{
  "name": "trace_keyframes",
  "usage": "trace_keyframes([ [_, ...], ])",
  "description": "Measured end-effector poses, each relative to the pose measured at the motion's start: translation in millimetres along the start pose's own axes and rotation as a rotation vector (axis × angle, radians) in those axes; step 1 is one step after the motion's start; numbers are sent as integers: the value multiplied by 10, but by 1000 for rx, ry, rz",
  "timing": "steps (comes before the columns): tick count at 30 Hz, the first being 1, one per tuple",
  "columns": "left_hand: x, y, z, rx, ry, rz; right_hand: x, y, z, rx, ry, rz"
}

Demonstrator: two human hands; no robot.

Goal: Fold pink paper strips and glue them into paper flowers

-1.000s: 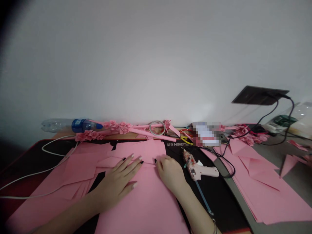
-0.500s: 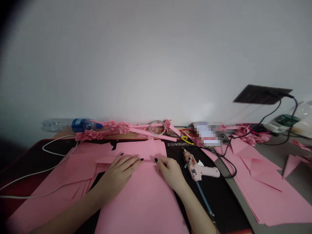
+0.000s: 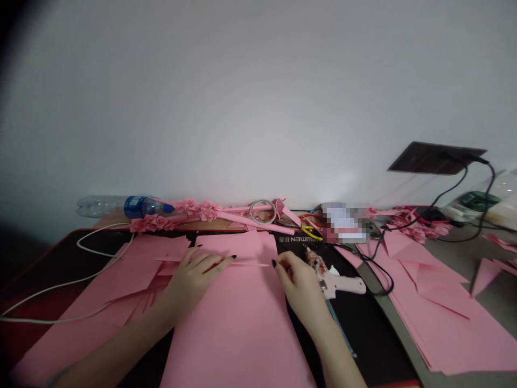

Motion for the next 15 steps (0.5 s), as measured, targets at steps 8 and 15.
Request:
trace_keyframes([
  [8, -32, -4, 27, 36, -13, 21, 597, -324, -1061, 11, -557, -119],
  [15, -40, -18, 56, 55, -24, 26, 486, -200, -1064, -3, -383, 8],
])
Point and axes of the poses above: each hand's wrist, its own y-axis towards the middle knuckle, its own x-axis out of the back of the hand, z = x × y, the point moved 10 cm from there along y, towards the middle knuckle, and after that the axes turned 12 degrees about -y, right-handed, at the moved point
